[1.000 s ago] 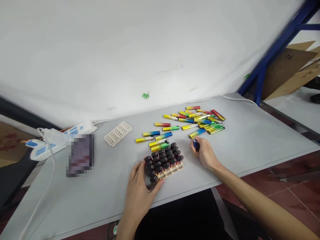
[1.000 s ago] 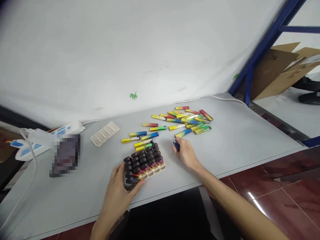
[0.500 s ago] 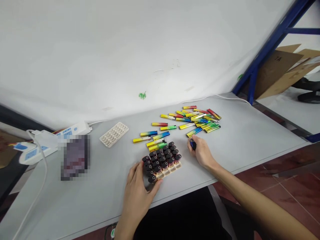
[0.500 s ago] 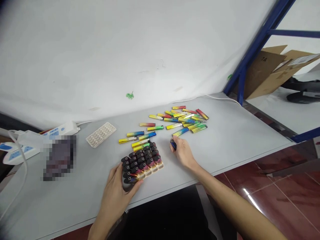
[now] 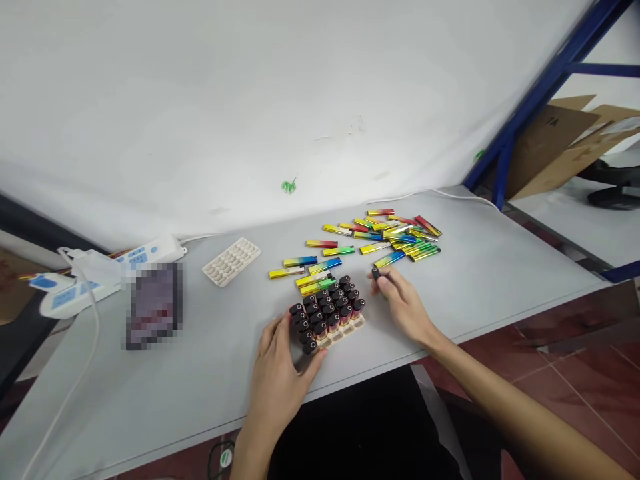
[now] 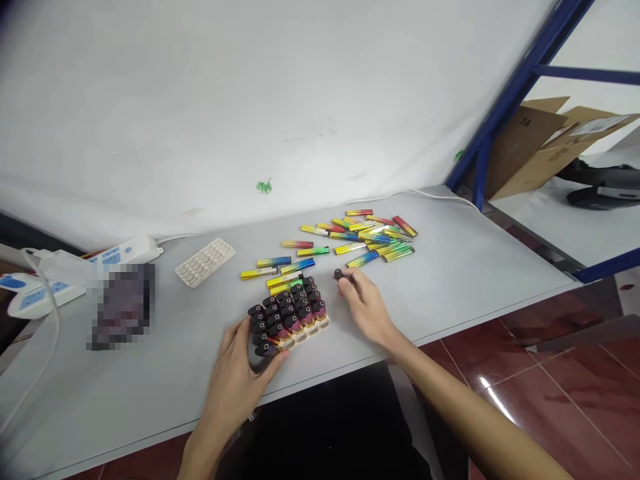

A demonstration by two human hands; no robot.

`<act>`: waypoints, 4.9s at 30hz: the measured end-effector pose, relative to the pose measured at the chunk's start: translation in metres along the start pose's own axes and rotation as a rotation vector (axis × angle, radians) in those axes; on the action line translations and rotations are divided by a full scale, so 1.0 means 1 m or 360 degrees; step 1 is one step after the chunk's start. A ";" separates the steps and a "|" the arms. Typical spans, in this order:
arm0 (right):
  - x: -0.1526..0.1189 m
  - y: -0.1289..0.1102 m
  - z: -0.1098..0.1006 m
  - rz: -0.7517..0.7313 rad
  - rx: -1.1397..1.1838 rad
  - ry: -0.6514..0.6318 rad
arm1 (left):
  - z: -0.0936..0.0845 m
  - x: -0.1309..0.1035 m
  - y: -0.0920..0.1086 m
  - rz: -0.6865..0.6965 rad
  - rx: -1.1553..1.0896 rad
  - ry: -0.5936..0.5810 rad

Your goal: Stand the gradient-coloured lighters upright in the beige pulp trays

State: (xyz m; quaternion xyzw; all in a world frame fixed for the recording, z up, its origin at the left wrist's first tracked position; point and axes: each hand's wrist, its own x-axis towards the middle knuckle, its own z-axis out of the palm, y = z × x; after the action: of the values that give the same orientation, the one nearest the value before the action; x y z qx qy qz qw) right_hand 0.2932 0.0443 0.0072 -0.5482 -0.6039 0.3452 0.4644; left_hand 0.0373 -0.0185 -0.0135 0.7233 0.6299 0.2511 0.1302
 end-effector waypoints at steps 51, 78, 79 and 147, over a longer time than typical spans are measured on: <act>0.029 0.007 -0.040 0.0247 -0.1570 -0.0091 | 0.000 0.000 0.001 -0.0064 0.0022 -0.0011; 0.052 0.011 -0.004 0.0258 0.0122 -0.0374 | -0.004 0.003 0.006 -0.0097 -0.0020 -0.0028; 0.051 0.011 -0.004 0.0229 0.0088 -0.0326 | -0.003 0.003 0.006 -0.0103 -0.0012 -0.0031; -0.003 -0.056 -0.047 -0.0389 0.0041 -0.0336 | 0.000 0.001 0.002 -0.0109 0.0021 -0.0034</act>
State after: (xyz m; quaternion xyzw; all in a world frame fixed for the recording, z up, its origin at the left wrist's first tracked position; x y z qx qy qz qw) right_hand 0.3176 0.0282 0.0740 -0.4253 -0.7072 0.3495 0.4438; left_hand 0.0385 -0.0181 -0.0122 0.7049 0.6545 0.2345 0.1406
